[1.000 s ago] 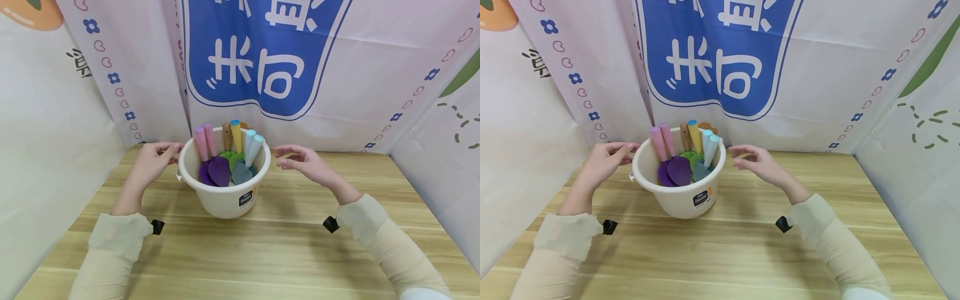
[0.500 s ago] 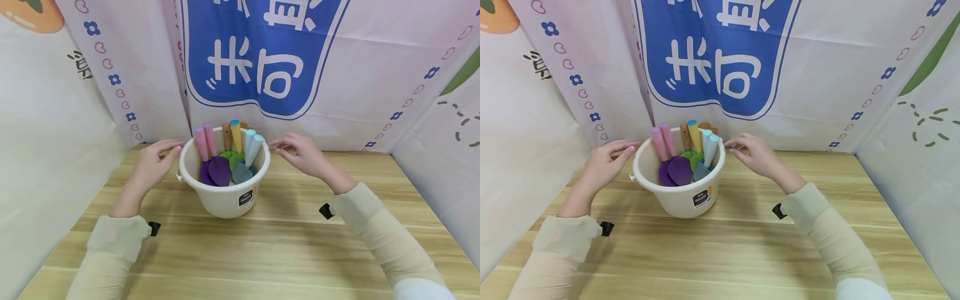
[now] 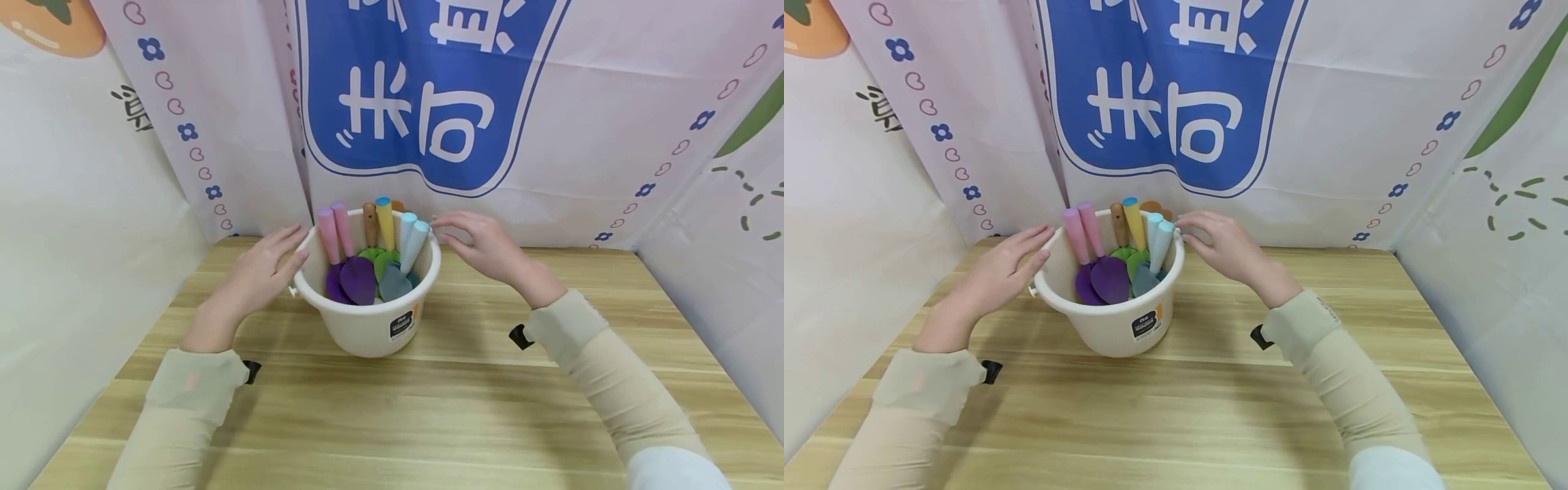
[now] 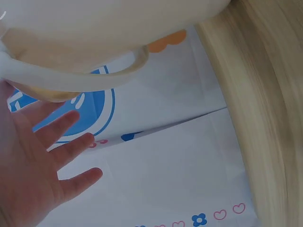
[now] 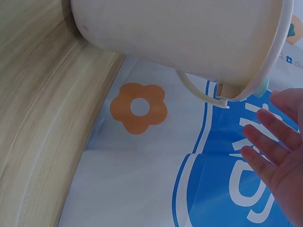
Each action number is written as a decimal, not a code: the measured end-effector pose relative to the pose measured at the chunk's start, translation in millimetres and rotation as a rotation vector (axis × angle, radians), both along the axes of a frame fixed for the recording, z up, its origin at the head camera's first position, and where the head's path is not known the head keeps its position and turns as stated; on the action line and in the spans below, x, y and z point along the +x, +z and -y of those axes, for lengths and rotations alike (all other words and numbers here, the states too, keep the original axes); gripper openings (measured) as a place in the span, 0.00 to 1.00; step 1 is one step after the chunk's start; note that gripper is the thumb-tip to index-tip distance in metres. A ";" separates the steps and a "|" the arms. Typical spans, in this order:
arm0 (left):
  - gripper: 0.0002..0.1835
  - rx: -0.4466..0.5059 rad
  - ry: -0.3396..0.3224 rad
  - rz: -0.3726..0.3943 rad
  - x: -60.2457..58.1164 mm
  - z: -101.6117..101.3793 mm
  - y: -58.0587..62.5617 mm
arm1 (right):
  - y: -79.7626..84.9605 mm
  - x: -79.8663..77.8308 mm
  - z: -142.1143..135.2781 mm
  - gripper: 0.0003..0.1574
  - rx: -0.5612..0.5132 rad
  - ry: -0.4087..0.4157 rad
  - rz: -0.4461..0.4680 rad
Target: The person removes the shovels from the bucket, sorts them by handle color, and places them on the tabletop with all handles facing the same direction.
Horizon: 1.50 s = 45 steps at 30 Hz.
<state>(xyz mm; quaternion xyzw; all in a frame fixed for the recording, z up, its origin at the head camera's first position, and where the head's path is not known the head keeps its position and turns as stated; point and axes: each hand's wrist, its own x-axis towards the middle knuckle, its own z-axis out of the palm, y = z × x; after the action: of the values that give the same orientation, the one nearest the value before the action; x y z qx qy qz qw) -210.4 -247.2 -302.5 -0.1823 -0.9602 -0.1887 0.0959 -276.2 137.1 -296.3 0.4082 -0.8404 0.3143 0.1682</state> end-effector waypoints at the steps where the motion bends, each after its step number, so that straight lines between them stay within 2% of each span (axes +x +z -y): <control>1: 0.33 -0.009 -0.002 -0.001 -0.2 -0.1 -0.5 | 0.2 -0.5 0.4 0.17 0.005 -0.004 0.004; 9: 0.36 -0.109 0.026 0.003 -0.8 -4.0 -0.3 | 4.0 -3.6 10.5 0.18 0.020 -0.004 0.005; 17: 0.38 -0.166 0.031 0.042 0.5 -6.3 3.8 | 5.2 -6.5 22.6 0.19 0.029 -0.049 0.039; 30: 0.38 -0.105 0.031 0.071 0.0 -7.5 2.9 | 4.9 -5.7 33.2 0.16 -0.009 -0.041 0.035; 37: 0.38 -0.094 0.030 0.085 0.2 -7.4 2.7 | 5.9 -1.9 42.3 0.16 -0.028 0.016 0.029; 45: 0.38 -0.094 0.026 0.091 -1.4 -6.2 0.9 | 5.1 3.8 52.0 0.15 -0.102 0.073 0.147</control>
<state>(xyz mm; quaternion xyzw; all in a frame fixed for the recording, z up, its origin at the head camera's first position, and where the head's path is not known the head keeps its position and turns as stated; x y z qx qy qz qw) -211.8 -240.9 -301.6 -0.1651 -0.9737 -0.1502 0.0458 -272.5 85.1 -291.2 0.4051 -0.8181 0.3917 0.1152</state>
